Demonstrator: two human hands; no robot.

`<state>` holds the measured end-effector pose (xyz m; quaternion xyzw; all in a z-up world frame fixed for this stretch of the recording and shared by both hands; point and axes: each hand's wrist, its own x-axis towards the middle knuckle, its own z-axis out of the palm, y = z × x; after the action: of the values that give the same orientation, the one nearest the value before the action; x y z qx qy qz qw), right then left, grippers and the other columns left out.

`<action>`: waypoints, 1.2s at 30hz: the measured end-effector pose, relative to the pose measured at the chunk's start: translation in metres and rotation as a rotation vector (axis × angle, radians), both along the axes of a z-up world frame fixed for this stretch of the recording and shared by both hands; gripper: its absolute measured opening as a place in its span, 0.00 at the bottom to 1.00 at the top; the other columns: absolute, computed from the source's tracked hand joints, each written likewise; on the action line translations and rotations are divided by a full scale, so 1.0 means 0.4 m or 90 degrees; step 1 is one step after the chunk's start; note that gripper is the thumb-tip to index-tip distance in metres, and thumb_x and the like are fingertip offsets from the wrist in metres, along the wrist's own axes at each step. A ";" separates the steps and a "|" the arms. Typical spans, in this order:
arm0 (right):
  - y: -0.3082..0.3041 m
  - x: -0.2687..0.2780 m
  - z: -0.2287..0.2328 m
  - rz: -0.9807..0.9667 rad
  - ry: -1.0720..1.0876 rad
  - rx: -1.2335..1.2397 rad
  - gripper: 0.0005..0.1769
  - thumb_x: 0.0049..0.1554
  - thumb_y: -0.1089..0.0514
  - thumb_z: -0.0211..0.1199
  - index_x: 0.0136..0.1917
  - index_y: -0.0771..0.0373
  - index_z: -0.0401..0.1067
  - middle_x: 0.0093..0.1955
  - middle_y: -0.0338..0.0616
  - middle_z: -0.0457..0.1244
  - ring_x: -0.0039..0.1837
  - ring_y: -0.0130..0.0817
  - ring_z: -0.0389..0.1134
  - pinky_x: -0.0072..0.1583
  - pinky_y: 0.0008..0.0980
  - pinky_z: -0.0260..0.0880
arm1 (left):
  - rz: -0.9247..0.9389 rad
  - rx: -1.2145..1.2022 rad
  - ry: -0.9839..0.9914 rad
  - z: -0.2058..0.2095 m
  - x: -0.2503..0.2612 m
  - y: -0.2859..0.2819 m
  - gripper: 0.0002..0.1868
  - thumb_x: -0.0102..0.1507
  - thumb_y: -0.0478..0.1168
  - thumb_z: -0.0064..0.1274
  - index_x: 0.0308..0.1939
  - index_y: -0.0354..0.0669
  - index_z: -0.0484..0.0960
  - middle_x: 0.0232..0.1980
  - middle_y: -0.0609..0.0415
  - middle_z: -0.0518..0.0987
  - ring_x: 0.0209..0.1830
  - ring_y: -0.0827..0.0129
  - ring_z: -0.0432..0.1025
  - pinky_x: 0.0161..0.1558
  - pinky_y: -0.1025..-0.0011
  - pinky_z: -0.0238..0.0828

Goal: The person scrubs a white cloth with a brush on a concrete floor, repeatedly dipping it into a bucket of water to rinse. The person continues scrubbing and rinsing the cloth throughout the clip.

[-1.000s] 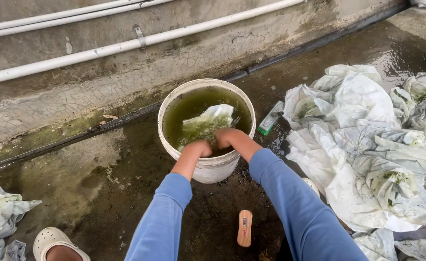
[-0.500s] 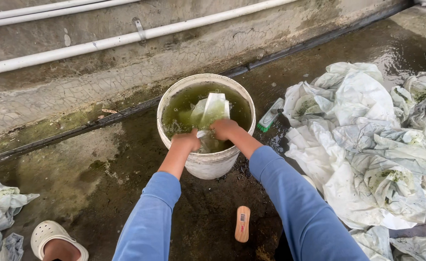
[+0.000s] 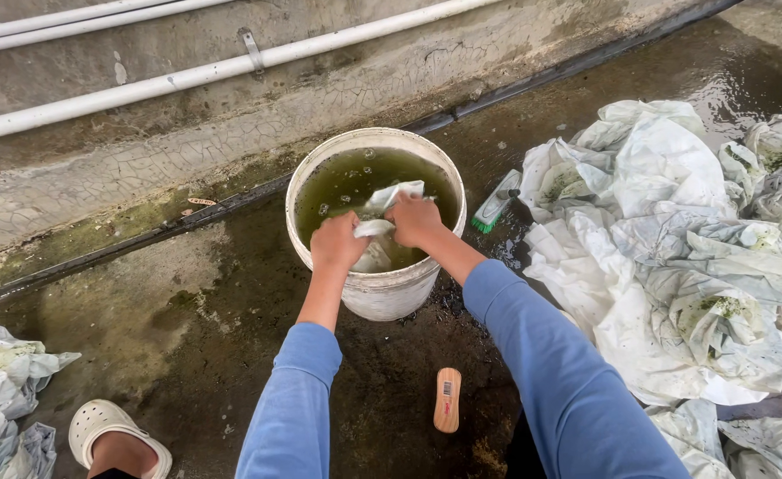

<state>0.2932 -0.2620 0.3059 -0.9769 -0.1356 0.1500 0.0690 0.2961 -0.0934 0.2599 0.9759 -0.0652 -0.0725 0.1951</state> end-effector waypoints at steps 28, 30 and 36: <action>-0.100 0.060 -0.068 -0.111 -0.255 -0.058 0.11 0.54 0.45 0.61 0.45 0.48 0.79 0.52 0.41 0.63 0.57 0.44 0.65 0.61 0.50 0.57 | 0.066 0.010 0.099 0.171 -0.096 -0.029 0.44 0.59 0.77 0.32 0.64 0.51 0.67 0.57 0.44 0.74 0.56 0.47 0.72 0.54 0.54 0.69; -0.121 0.060 -0.095 -0.097 -0.095 -0.043 0.17 0.55 0.51 0.56 0.58 0.46 0.71 0.59 0.44 0.62 0.61 0.48 0.64 0.61 0.53 0.60 | 0.041 0.019 0.183 0.234 -0.117 -0.027 0.49 0.57 0.79 0.30 0.70 0.49 0.58 0.62 0.41 0.71 0.61 0.47 0.68 0.58 0.55 0.65; -0.112 0.093 -0.131 0.009 0.074 -0.215 0.36 0.52 0.47 0.56 0.74 0.41 0.53 0.67 0.47 0.56 0.63 0.50 0.61 0.62 0.56 0.61 | -0.027 0.065 0.309 0.189 -0.071 -0.024 0.49 0.53 0.72 0.45 0.67 0.41 0.67 0.65 0.40 0.71 0.66 0.50 0.65 0.64 0.59 0.62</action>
<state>0.3306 -0.3070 0.2534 -0.9632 -0.1110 0.2277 -0.0894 0.2676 -0.1030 0.3356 0.9369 -0.0328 -0.3120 0.1541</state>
